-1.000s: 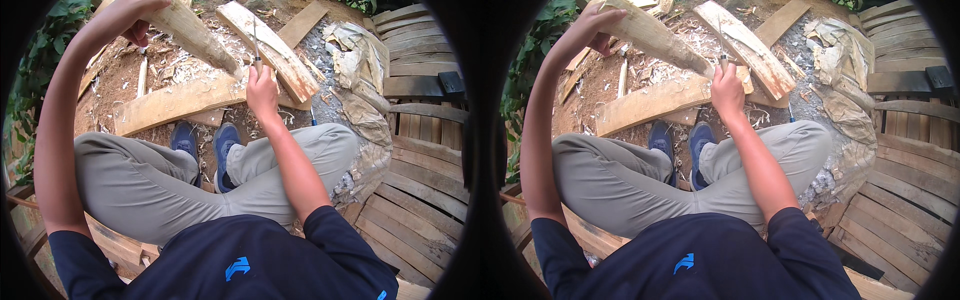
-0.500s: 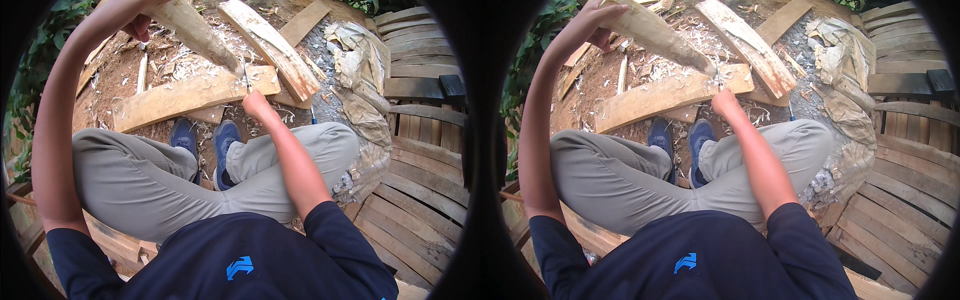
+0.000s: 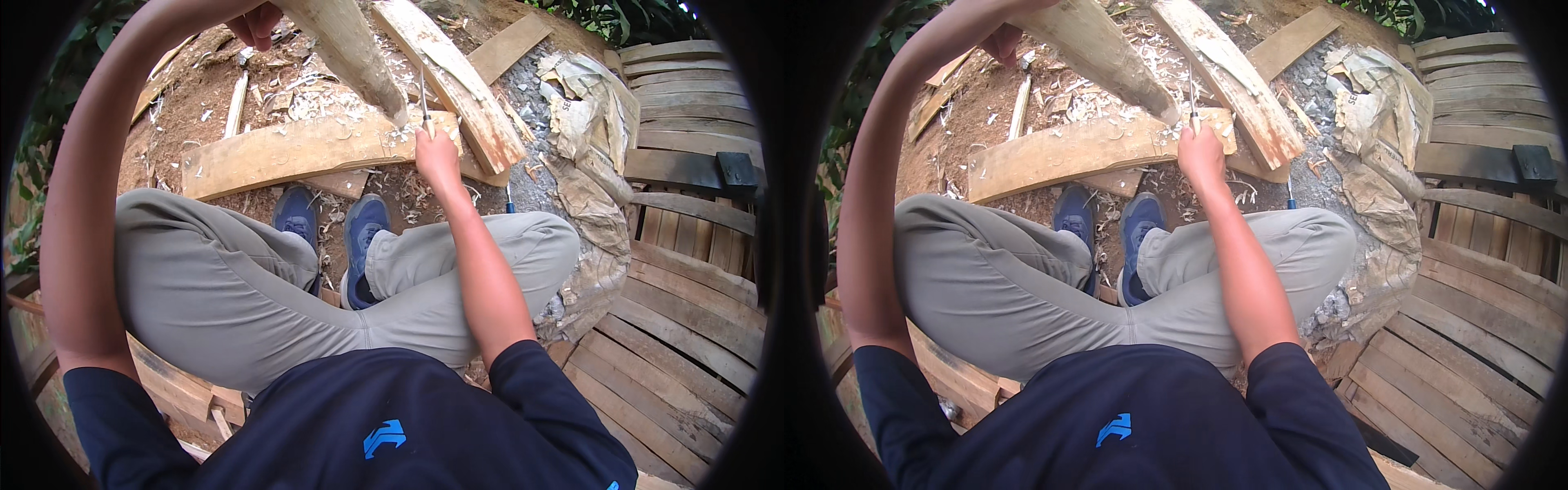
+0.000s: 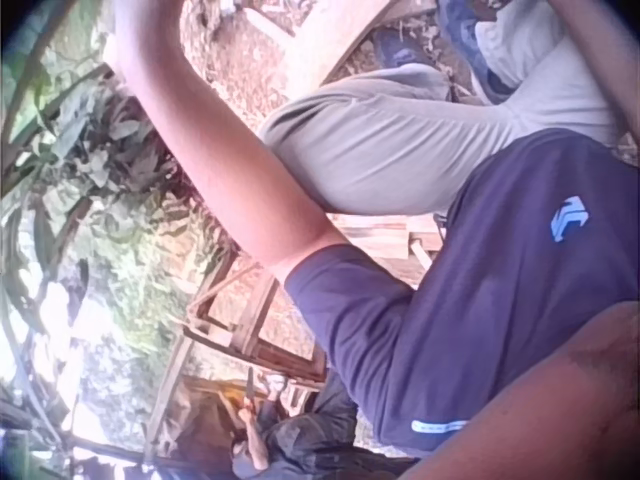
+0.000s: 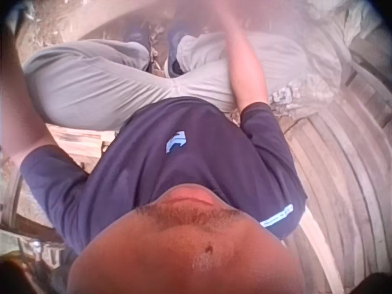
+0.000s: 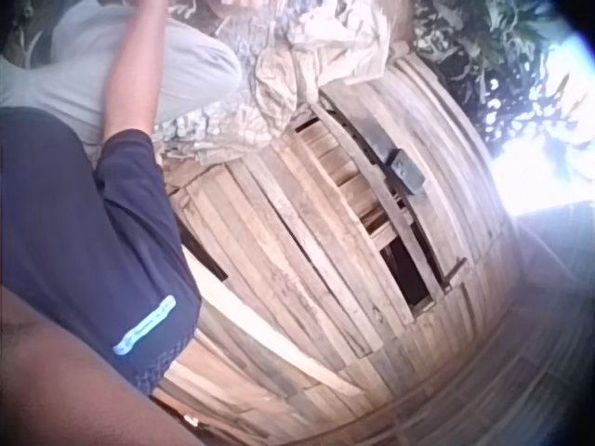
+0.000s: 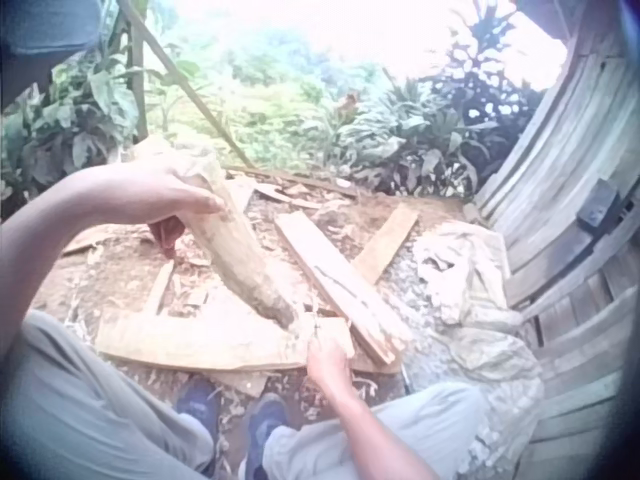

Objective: The person sits on the ground and carves a piece of wood using a knife. They hold the wood in their left hand and use the knife in their right hand to shave off thin strips of wood, creating shavings that fall onto the ground.

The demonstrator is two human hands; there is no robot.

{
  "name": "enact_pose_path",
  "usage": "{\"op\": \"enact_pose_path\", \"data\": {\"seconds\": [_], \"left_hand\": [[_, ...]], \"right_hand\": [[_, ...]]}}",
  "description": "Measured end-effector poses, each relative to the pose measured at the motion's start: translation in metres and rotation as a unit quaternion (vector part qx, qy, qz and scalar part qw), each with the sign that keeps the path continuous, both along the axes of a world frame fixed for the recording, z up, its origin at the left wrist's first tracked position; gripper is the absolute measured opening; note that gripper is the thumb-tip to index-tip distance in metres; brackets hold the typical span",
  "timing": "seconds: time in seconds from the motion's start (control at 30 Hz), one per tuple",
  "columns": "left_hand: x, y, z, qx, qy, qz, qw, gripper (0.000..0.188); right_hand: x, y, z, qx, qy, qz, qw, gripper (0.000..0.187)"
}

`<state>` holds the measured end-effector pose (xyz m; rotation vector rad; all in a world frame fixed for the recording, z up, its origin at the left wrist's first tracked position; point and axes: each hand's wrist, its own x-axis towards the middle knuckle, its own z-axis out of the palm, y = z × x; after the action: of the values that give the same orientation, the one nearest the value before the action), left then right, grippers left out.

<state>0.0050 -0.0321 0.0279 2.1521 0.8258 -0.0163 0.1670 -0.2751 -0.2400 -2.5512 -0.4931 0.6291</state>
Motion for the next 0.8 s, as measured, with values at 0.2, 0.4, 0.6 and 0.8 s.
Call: {"op": "enact_pose_path", "data": {"seconds": [0.2,0.4,0.6,0.8], "left_hand": [[-0.006,0.036,-0.034,0.06,0.029,-0.042,0.997,0.057],[-0.017,0.046,-0.027,0.042,0.077,-0.074,0.993,0.045],[-0.019,0.074,-0.042,0.047,0.093,-0.113,0.988,0.032],[-0.02,0.091,-0.046,0.063,0.125,-0.135,0.981,0.027]], "right_hand": [[0.013,0.006,0.03,0.153,-0.079,-0.041,0.984,0.041],[0.028,0.01,0.035,0.163,0.025,-0.073,0.984,0.054],[0.027,0.012,0.041,0.151,0.026,-0.056,0.987,0.048],[0.039,0.005,0.042,0.078,0.02,-0.019,0.997,0.043]]}}
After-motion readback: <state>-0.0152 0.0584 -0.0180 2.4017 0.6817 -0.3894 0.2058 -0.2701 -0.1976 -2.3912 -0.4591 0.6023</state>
